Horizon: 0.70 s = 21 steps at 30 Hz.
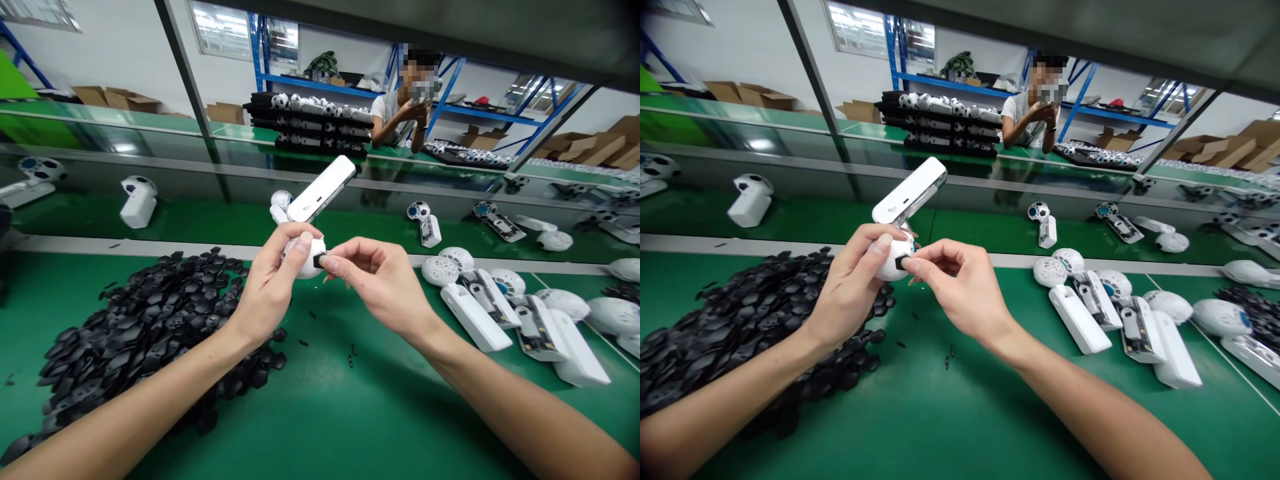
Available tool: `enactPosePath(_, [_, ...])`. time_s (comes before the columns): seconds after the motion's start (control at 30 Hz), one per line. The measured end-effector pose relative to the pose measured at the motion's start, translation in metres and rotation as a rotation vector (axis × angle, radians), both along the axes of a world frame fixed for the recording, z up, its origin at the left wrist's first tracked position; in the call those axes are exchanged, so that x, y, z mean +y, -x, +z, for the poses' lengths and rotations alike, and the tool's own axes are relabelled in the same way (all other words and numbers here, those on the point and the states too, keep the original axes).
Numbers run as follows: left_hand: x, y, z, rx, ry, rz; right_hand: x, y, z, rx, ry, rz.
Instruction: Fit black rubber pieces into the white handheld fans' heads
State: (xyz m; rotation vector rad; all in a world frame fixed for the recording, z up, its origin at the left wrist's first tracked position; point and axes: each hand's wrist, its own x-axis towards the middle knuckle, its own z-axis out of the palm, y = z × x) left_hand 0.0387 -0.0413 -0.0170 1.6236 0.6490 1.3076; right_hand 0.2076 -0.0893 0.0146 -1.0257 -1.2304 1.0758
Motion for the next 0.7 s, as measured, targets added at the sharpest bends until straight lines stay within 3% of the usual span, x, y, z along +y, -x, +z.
enactPosePath(0.23, [-0.003,-0.003,0.005,0.095,-0.101,0.077,-0.004,-0.002,-0.003,-0.132,-0.079,-0.03])
enactPosePath(0.43, [0.002,-0.003,0.006,0.032,-0.109,0.134,-0.009,-0.011,0.012,-0.198,-0.105,0.112])
enactPosePath(0.57, [0.012,-0.001,0.011,-0.136,0.062,0.052,-0.014,-0.01,0.013,-0.26,-0.143,-0.015])
enactPosePath(0.7, [0.019,0.002,0.018,-0.222,0.244,-0.008,-0.018,0.006,-0.013,-0.654,-0.103,0.144])
